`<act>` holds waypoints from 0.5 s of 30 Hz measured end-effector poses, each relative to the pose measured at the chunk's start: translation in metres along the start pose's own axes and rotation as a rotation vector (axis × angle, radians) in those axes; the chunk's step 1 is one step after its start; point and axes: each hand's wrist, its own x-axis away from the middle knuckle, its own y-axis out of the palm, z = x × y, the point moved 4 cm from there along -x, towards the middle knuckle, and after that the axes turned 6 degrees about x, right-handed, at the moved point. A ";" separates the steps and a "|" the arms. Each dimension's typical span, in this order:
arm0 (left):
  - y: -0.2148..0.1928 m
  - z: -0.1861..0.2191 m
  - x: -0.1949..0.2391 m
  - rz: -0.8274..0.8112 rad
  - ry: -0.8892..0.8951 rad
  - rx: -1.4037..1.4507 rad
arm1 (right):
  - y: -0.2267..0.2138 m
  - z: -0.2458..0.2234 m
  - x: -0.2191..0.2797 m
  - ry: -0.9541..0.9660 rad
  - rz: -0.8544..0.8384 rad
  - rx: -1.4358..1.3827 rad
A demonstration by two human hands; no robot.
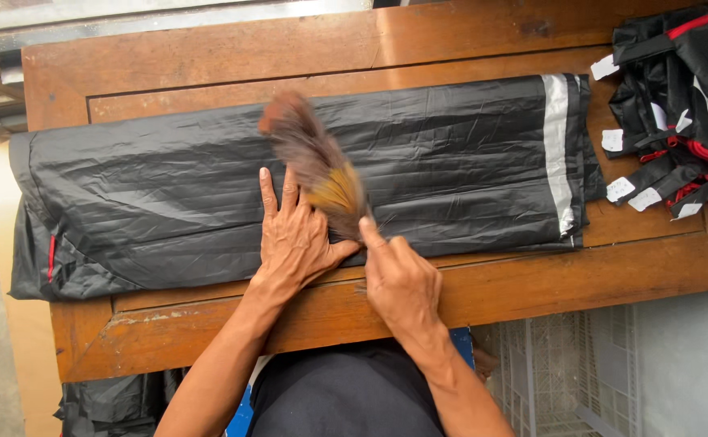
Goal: The person uses a feather duster to brush a black and red garment laid on a wooden table. They repeatedly fold the garment while continuing to brush its surface, then unfold it to brush the other side.
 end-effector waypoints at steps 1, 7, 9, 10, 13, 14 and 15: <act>-0.001 -0.001 0.000 -0.016 0.011 0.011 | -0.003 0.008 -0.004 0.044 -0.044 0.054; -0.003 -0.001 0.000 -0.060 0.010 0.039 | -0.022 0.135 0.009 0.430 -0.099 0.233; -0.003 0.000 -0.001 -0.067 0.004 0.039 | -0.025 0.144 0.006 0.494 -0.114 0.335; -0.003 0.001 0.001 -0.071 0.000 0.041 | -0.025 0.129 0.000 0.389 -0.042 0.270; 0.000 0.000 -0.002 -0.071 0.006 0.030 | -0.024 0.056 -0.015 0.213 0.010 0.095; 0.001 -0.001 -0.001 -0.072 0.004 0.021 | -0.023 0.025 -0.019 0.133 -0.021 -0.014; 0.005 -0.003 0.000 -0.072 0.000 0.018 | -0.016 0.020 -0.016 0.131 -0.022 -0.018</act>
